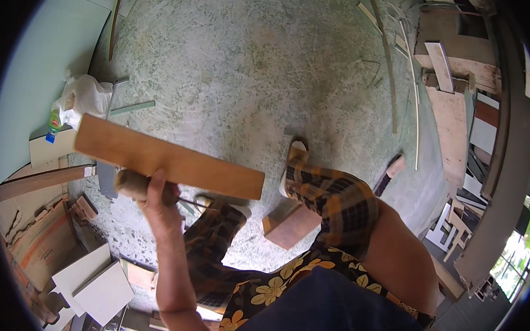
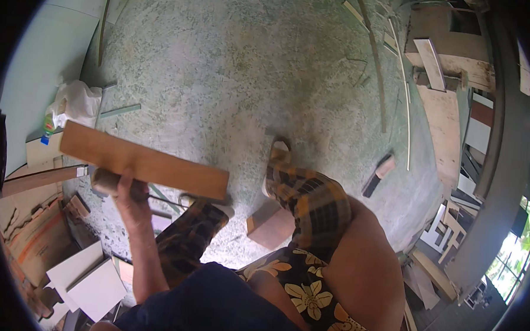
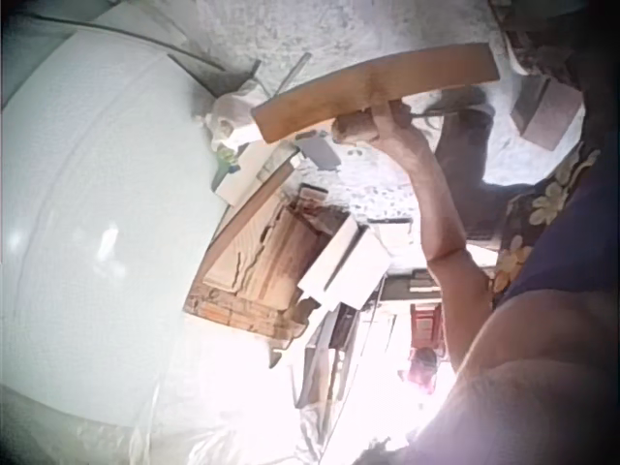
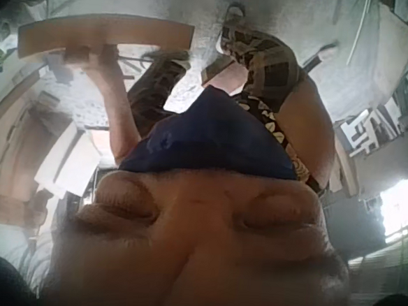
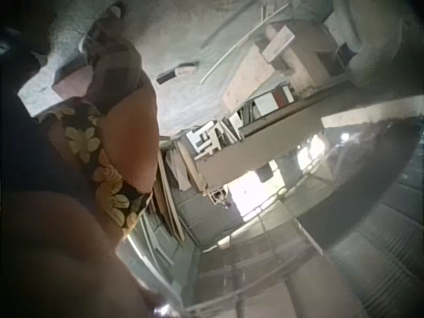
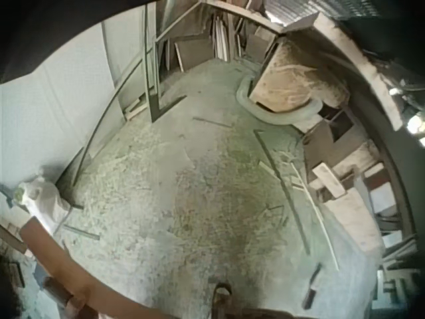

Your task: The recorder uses a mallet and a metal tool to join wooden pieces on a sliding table saw within a manufacturing workshop.

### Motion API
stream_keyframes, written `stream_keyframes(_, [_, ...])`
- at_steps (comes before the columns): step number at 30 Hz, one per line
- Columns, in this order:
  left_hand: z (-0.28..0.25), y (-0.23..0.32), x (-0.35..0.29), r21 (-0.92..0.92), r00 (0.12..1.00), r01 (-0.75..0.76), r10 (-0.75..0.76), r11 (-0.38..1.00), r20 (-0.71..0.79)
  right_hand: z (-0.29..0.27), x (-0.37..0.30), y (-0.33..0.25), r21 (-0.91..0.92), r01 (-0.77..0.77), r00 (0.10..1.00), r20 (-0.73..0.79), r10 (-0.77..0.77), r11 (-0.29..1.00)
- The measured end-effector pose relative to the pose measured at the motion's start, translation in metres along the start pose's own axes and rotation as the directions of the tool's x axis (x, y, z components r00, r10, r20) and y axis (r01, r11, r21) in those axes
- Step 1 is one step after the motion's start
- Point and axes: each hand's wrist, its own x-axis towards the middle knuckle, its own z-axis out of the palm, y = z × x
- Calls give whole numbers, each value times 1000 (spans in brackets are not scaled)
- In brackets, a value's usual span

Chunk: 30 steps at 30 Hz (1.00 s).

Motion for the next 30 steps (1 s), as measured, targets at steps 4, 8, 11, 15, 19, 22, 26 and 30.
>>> stream_keyframes(4, [-22,10,12,9,996,-88,88,996,16,9,44,0,-4,7,1000,23,-7,1000])
stream_keyframes(8, [-16,17,14,22,990,-134,134,991,-32,3,79,19,-5,18,999,35,-18,1000])
stream_keyframes(11, [-9,12,11,65,980,-200,201,978,-11,9,100,14,11,41,996,76,-41,999])
stream_keyframes(15, [8,9,-7,40,994,-100,102,994,-48,1,126,7,14,70,987,147,-71,997])
stream_keyframes(19, [6,-5,-16,34,997,-72,73,997,-15,-12,141,17,10,63,976,209,-64,998])
stream_keyframes(22, [3,-7,-22,85,993,-107,103,991,58,-25,139,36,4,35,968,249,-35,999])
stream_keyframes(26, [8,-10,-33,111,986,-164,163,980,22,-45,135,38,2,29,956,292,-28,1000])
stream_keyframes(30, [1,-13,-41,144,975,-222,215,964,59,-76,141,23,-10,54,948,314,-48,998])
